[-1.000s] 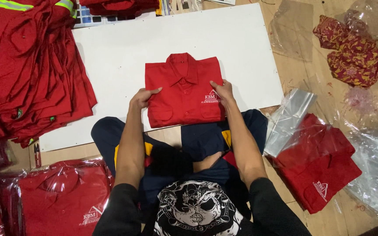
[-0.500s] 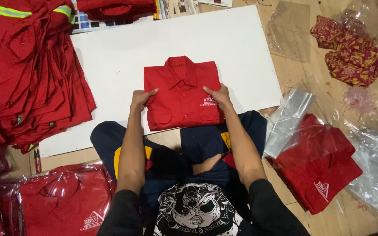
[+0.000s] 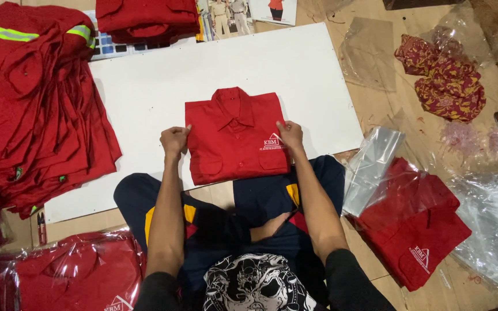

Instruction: The person folds a red shirt with reflective stripes on a white board, then places it into a clear plastic bag. They smooth the shirt inside the bag and seal it before placing it on a stack of packaged shirts.

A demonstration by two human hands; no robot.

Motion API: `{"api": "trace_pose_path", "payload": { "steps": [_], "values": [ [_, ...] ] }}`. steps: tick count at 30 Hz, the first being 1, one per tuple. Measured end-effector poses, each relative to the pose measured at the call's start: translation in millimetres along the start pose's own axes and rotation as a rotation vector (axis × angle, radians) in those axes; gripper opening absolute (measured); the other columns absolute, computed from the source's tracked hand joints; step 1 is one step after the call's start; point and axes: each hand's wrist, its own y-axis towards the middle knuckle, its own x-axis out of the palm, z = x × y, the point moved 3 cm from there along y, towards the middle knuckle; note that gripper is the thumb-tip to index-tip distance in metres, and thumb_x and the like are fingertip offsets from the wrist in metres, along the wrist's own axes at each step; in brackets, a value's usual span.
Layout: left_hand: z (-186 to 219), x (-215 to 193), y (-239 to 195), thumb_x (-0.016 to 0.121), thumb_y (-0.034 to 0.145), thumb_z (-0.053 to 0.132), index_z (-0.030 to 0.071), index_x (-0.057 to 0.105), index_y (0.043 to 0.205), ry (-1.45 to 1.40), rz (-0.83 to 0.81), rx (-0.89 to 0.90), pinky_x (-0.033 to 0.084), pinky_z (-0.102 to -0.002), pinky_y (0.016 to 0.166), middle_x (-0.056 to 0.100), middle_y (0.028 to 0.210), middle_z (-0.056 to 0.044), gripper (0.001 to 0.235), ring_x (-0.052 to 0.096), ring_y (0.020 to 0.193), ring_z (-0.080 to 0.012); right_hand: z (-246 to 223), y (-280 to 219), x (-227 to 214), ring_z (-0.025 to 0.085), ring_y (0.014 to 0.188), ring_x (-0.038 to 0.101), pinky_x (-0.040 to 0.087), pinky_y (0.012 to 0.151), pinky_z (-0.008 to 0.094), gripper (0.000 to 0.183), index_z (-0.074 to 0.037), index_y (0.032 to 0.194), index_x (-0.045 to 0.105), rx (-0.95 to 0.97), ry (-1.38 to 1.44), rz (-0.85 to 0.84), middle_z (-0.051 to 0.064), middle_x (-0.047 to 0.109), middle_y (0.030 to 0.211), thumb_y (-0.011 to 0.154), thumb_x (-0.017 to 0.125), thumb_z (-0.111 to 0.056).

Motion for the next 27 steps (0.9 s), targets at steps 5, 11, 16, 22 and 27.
{"api": "trace_pose_path", "payload": {
  "steps": [5,11,16,22,27],
  "values": [
    [23,-9,-27,0.085,0.084,0.023,-0.001,0.074,0.095,-0.026,-0.069,-0.056,0.054,-0.034,0.029,0.062,0.054,-0.017,0.029,0.061,0.036,-0.0231,-29,-46,-34,0.03,0.089,0.074,0.063,0.068,0.04,0.055,-0.006,0.113,0.074,0.116,0.071,-0.056,0.015,0.075,0.101,0.075,0.09,-0.041],
    [-16,-2,-21,0.084,0.086,0.027,-0.009,0.066,0.11,0.028,-0.334,-0.128,0.057,-0.034,0.048,0.059,0.065,-0.019,0.047,0.062,0.05,-0.0232,16,-28,-22,0.027,0.078,0.073,0.059,0.07,0.04,0.046,-0.011,0.1,0.079,0.01,0.084,0.082,0.01,0.075,0.086,0.068,0.095,-0.04],
    [-4,-22,-63,0.081,0.09,0.031,-0.005,0.071,0.092,-0.004,-0.373,-0.114,0.048,-0.028,0.039,0.058,0.06,-0.019,0.037,0.062,0.046,-0.0224,12,-57,-41,0.035,0.097,0.073,0.059,0.084,0.044,0.06,-0.01,0.104,0.077,0.055,0.035,0.055,0.014,0.075,0.094,0.087,0.075,-0.068],
    [-31,-24,-61,0.089,0.082,0.018,-0.011,0.069,0.104,-0.064,-0.325,-0.036,0.05,-0.029,0.044,0.061,0.07,-0.017,0.042,0.059,0.052,-0.0204,58,-51,-30,0.03,0.078,0.074,0.063,0.05,0.036,0.05,-0.001,0.109,0.074,0.096,0.175,0.005,0.016,0.072,0.103,0.074,0.094,-0.031],
    [-12,-40,-106,0.095,0.076,0.039,-0.001,0.069,0.103,-0.078,-0.347,-0.135,0.05,-0.031,0.041,0.061,0.066,-0.017,0.055,0.064,0.048,-0.0257,47,-76,-35,0.036,0.111,0.069,0.057,0.091,0.047,0.069,-0.012,0.109,0.075,-0.019,-0.117,-0.042,0.014,0.075,0.108,0.083,0.075,-0.075]
  ]
}}
